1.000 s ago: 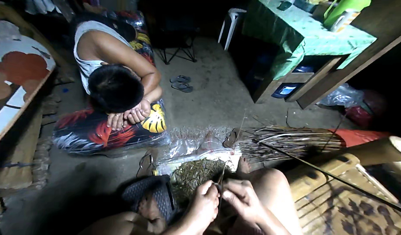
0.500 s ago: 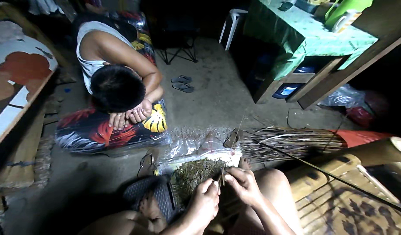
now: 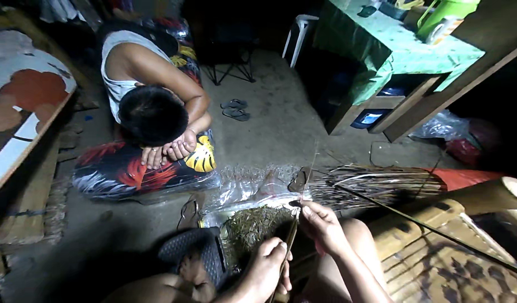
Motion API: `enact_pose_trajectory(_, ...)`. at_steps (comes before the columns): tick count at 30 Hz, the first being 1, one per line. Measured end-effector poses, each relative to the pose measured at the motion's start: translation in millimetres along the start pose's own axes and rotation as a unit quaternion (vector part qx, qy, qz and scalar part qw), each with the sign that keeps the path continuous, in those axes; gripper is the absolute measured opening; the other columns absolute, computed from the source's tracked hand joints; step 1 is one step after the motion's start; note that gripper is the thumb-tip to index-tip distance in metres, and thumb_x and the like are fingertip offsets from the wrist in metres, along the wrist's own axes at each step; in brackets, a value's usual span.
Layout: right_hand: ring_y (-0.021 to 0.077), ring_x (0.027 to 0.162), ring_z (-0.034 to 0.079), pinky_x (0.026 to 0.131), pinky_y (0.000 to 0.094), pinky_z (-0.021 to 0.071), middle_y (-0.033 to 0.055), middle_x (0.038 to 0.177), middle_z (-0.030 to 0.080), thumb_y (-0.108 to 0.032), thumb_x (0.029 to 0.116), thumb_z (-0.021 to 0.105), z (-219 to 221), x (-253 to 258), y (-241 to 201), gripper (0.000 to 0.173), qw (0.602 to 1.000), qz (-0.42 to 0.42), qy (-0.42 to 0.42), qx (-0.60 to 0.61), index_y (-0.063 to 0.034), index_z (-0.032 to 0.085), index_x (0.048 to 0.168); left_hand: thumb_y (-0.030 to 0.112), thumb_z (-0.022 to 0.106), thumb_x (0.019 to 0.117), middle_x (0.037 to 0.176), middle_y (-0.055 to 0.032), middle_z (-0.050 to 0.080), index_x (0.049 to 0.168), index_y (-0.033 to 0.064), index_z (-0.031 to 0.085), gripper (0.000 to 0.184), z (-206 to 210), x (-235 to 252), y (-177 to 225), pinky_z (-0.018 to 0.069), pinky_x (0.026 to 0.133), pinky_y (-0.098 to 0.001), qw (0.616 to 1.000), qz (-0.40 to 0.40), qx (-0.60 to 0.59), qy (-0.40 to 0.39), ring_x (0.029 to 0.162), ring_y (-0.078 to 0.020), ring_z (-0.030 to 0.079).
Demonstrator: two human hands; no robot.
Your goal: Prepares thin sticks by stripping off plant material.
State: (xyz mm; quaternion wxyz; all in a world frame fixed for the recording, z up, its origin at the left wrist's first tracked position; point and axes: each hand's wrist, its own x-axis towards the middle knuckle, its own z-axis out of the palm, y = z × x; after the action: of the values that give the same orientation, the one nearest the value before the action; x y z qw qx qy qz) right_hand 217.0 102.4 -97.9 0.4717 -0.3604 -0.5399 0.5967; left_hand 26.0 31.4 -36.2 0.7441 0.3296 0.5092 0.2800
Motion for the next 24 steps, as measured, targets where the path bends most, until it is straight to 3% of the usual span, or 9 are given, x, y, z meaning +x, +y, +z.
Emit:
enact_pose_trajectory(2, -0.0057, 0.049, 0.044, 0.046, 0.0134, 0.0376, -0.0146, 0.064, 0.054, -0.011, 0.1025, 0.046, -2, -2, -2, 0.028, 0.999, -0.014, -0.002, -0.035, -0.0044, 0.070, 0.115, 0.014, 0.034, 0.1123, 0.064, 0.0039, 0.050, 0.098, 0.0053, 0.055, 0.027, 0, 0, 0, 0.0482, 0.049, -0.0173, 1.000, -0.003, -0.001, 0.012, 0.049, -0.0038, 0.052)
enact_pose_trajectory(4, -0.0077, 0.055, 0.046, 0.051, 0.0126, 0.0407, -0.0145, 0.068, 0.056, -0.017, 0.1024, 0.051, 2, -12, -3, 0.023, 0.993, -0.050, -0.031, -0.106, -0.0063, 0.071, 0.106, 0.015, 0.034, 0.1124, 0.064, 0.0049, 0.047, 0.097, 0.0061, 0.054, 0.027, -1, 1, 1, 0.0439, 0.047, -0.0153, 1.000, -0.001, -0.008, 0.028, 0.048, -0.0022, 0.047)
enact_pose_trajectory(7, -0.0046, 0.069, 0.059, 0.066, 0.0141, 0.0508, -0.0015, 0.077, 0.068, -0.034, 0.1054, 0.053, 13, -28, -1, 0.038, 0.957, -0.144, -0.085, -0.239, -0.0030, 0.072, 0.095, 0.014, 0.034, 0.1126, 0.063, 0.0061, 0.044, 0.096, 0.0065, 0.053, 0.027, -2, 3, 4, 0.0393, 0.045, -0.0140, 0.999, 0.001, -0.018, 0.042, 0.046, -0.0011, 0.042)
enact_pose_trajectory(9, 0.0026, 0.070, 0.062, 0.066, 0.0183, 0.0524, 0.0044, 0.075, 0.067, -0.038, 0.1073, 0.049, 17, -32, 3, 0.043, 0.930, -0.196, -0.092, -0.296, -0.0037, 0.069, 0.090, 0.011, 0.033, 0.1114, 0.062, 0.0066, 0.042, 0.096, 0.0069, 0.054, 0.026, 0, 3, 4, 0.0370, 0.044, -0.0137, 0.999, 0.004, -0.024, 0.041, 0.046, -0.0007, 0.040)
enact_pose_trajectory(13, 0.0067, 0.066, 0.061, 0.062, 0.0221, 0.0514, 0.0043, 0.071, 0.064, -0.038, 0.1070, 0.049, 8, -23, 11, 0.043, 0.901, -0.231, -0.031, -0.364, -0.0049, 0.068, 0.087, 0.015, 0.033, 0.1129, 0.061, 0.0069, 0.038, 0.094, 0.0084, 0.051, 0.027, 2, 4, 5, 0.0327, 0.043, -0.0138, 0.999, -0.008, -0.022, 0.039, 0.045, -0.0006, 0.035)
enact_pose_trajectory(17, 0.0012, 0.070, 0.063, 0.067, 0.0178, 0.0523, 0.0051, 0.077, 0.070, -0.027, 0.1012, 0.051, -7, -11, 9, 0.036, 0.900, -0.208, 0.033, -0.383, 0.0002, 0.073, 0.093, 0.015, 0.034, 0.1126, 0.061, 0.0071, 0.038, 0.095, 0.0086, 0.051, 0.025, 3, 0, 1, 0.0330, 0.043, -0.0137, 0.999, -0.014, -0.011, 0.030, 0.045, -0.0004, 0.036)
enact_pose_trajectory(20, -0.0003, 0.073, 0.063, 0.070, 0.0164, 0.0526, 0.0048, 0.078, 0.070, -0.031, 0.1035, 0.051, -2, -19, 2, 0.039, 0.916, -0.203, -0.016, -0.345, -0.0007, 0.072, 0.093, 0.015, 0.034, 0.1125, 0.061, 0.0074, 0.038, 0.094, 0.0085, 0.051, 0.026, 2, 0, 0, 0.0332, 0.043, -0.0134, 0.999, -0.011, -0.016, 0.031, 0.045, -0.0002, 0.036)
enact_pose_trajectory(24, 0.0055, 0.067, 0.062, 0.063, 0.0206, 0.0526, 0.0045, 0.072, 0.064, -0.041, 0.1079, 0.046, 14, -33, 5, 0.045, 0.917, -0.224, -0.104, -0.314, -0.0054, 0.067, 0.089, 0.010, 0.033, 0.1111, 0.060, 0.0077, 0.039, 0.098, 0.0077, 0.052, 0.024, 1, 1, 4, 0.0332, 0.043, -0.0131, 0.999, -0.008, -0.031, 0.036, 0.045, 0.0003, 0.036)
